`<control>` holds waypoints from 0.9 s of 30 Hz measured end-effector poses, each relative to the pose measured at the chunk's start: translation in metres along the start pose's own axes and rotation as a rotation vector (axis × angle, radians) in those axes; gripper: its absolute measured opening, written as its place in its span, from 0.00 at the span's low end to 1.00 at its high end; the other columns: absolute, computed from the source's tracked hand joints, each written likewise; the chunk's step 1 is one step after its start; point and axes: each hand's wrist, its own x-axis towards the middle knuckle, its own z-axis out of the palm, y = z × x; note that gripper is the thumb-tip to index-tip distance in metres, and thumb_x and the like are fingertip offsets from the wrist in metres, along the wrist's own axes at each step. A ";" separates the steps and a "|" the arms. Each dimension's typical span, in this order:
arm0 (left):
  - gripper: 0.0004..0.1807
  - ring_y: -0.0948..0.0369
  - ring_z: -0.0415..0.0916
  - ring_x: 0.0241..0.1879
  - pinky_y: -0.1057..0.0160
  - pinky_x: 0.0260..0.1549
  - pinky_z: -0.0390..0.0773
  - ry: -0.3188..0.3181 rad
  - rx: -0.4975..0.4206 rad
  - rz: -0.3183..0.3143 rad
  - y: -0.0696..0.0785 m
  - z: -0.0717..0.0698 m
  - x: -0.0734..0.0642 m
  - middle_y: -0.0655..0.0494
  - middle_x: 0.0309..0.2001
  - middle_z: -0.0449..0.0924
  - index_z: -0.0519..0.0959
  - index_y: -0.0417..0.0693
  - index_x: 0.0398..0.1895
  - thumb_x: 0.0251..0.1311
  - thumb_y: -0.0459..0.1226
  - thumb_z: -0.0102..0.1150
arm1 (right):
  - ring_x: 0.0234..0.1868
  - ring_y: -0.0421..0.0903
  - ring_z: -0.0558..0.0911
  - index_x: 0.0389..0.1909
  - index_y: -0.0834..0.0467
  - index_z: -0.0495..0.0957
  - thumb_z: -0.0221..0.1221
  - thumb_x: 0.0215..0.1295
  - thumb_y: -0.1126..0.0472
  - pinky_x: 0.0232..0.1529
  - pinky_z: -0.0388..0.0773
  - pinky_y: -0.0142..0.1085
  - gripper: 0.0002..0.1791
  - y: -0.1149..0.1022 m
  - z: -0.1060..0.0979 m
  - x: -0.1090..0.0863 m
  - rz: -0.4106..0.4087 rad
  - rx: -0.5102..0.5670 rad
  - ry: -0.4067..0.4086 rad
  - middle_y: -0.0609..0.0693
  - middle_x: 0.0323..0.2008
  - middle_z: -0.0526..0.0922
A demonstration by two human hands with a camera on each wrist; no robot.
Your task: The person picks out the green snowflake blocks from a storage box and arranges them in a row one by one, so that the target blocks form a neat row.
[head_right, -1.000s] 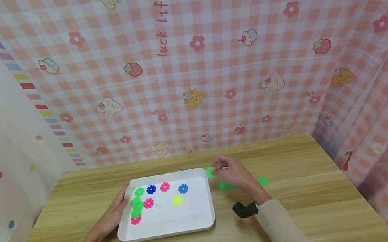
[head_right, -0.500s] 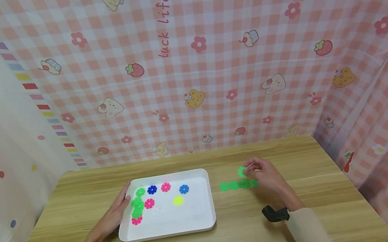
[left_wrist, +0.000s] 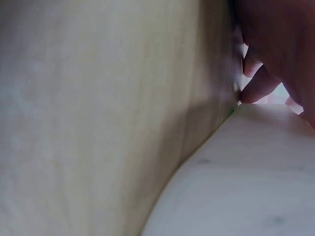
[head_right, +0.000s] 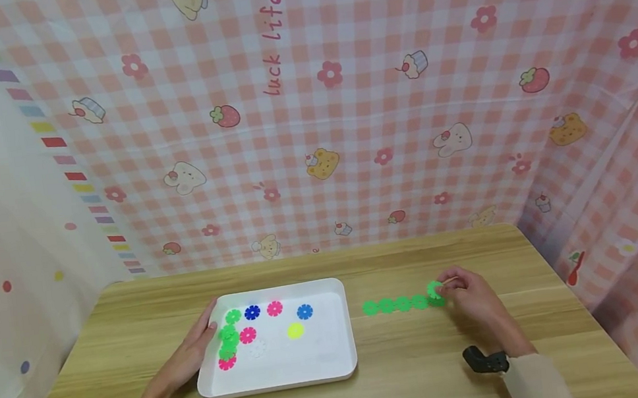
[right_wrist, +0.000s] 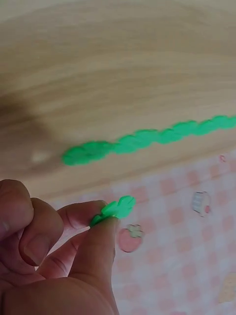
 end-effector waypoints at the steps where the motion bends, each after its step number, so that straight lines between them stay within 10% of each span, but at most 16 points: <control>1: 0.30 0.43 0.31 0.78 0.33 0.70 0.32 0.001 0.001 0.001 0.000 0.000 0.000 0.46 0.80 0.37 0.41 0.58 0.81 0.80 0.47 0.29 | 0.34 0.42 0.76 0.51 0.64 0.76 0.60 0.70 0.56 0.29 0.73 0.32 0.16 0.003 -0.002 -0.001 0.007 -0.016 0.006 0.57 0.40 0.82; 27: 0.31 0.43 0.31 0.77 0.31 0.69 0.31 -0.008 0.007 -0.031 0.000 0.000 -0.001 0.47 0.80 0.36 0.40 0.64 0.81 0.79 0.52 0.29 | 0.28 0.41 0.72 0.48 0.67 0.75 0.59 0.68 0.64 0.25 0.69 0.32 0.13 0.030 -0.006 -0.001 0.106 -0.068 0.105 0.53 0.35 0.81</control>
